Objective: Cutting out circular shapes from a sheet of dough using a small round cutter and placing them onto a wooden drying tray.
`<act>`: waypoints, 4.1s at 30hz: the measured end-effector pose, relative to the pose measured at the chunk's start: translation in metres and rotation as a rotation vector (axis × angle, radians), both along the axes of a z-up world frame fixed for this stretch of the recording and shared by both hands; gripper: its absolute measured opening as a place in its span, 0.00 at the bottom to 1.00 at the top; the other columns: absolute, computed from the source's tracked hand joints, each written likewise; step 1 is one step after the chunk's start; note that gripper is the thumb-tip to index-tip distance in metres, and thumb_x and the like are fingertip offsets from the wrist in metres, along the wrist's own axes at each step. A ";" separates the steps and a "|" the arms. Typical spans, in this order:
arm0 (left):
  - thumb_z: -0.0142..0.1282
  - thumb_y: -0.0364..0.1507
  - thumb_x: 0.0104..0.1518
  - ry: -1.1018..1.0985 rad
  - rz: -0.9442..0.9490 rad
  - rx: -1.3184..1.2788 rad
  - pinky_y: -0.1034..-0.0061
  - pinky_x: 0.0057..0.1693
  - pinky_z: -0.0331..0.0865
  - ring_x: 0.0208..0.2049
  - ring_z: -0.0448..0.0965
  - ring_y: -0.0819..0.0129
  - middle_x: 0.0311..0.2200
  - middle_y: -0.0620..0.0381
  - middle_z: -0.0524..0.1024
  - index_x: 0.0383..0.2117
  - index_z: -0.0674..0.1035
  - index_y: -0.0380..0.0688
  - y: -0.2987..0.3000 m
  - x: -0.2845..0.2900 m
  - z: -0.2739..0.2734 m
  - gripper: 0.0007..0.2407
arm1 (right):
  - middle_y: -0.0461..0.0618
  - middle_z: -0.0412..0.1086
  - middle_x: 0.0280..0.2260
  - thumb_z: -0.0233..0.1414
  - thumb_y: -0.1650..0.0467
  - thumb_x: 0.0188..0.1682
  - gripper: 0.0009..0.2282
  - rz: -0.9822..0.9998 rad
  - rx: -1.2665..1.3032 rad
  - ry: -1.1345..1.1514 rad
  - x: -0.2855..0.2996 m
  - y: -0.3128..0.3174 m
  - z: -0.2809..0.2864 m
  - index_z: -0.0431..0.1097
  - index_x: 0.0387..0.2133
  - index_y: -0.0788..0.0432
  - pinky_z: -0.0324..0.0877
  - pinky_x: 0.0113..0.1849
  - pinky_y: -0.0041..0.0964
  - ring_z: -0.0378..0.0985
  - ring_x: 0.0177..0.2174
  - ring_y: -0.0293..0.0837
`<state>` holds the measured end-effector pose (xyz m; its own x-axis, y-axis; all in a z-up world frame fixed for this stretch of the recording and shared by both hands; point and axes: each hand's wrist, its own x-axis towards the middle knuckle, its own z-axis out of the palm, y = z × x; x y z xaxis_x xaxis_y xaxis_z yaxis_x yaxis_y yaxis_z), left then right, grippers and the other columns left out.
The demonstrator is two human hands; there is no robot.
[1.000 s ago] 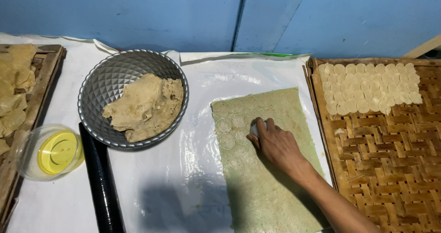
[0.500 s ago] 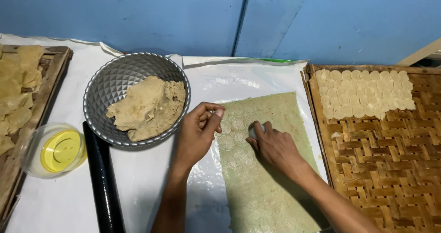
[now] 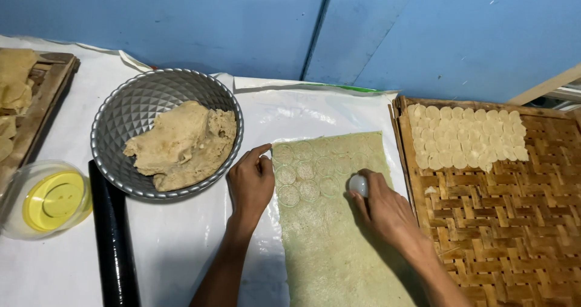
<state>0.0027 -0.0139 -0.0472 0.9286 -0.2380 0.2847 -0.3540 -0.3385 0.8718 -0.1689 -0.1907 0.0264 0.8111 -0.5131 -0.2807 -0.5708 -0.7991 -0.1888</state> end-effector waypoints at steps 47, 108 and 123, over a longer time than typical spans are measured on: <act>0.53 0.26 0.54 0.027 0.001 0.028 0.61 0.38 0.73 0.26 0.80 0.51 0.18 0.53 0.75 0.40 0.87 0.48 0.000 0.004 -0.008 0.12 | 0.61 0.70 0.46 0.43 0.59 0.54 0.20 -0.096 -0.033 0.005 -0.027 -0.037 -0.028 0.55 0.59 0.49 0.74 0.42 0.69 0.79 0.41 0.74; 0.53 0.22 0.54 0.020 0.000 0.008 0.61 0.36 0.71 0.21 0.77 0.50 0.13 0.50 0.72 0.40 0.87 0.45 -0.003 0.004 -0.007 0.12 | 0.61 0.69 0.42 0.32 0.55 0.58 0.21 -0.041 -0.202 0.184 -0.013 -0.068 -0.033 0.54 0.55 0.55 0.75 0.38 0.64 0.82 0.35 0.70; 0.52 0.24 0.54 0.029 -0.007 0.009 0.60 0.39 0.72 0.25 0.80 0.48 0.16 0.51 0.75 0.41 0.87 0.46 -0.001 0.002 -0.006 0.13 | 0.64 0.69 0.45 0.31 0.55 0.58 0.21 -0.061 -0.204 0.162 -0.018 -0.069 -0.038 0.54 0.57 0.56 0.74 0.40 0.63 0.82 0.36 0.70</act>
<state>0.0044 -0.0144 -0.0529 0.9347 -0.2474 0.2552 -0.3310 -0.3440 0.8787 -0.1866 -0.2593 -0.0119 0.7300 -0.6188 -0.2900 -0.6285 -0.7746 0.0707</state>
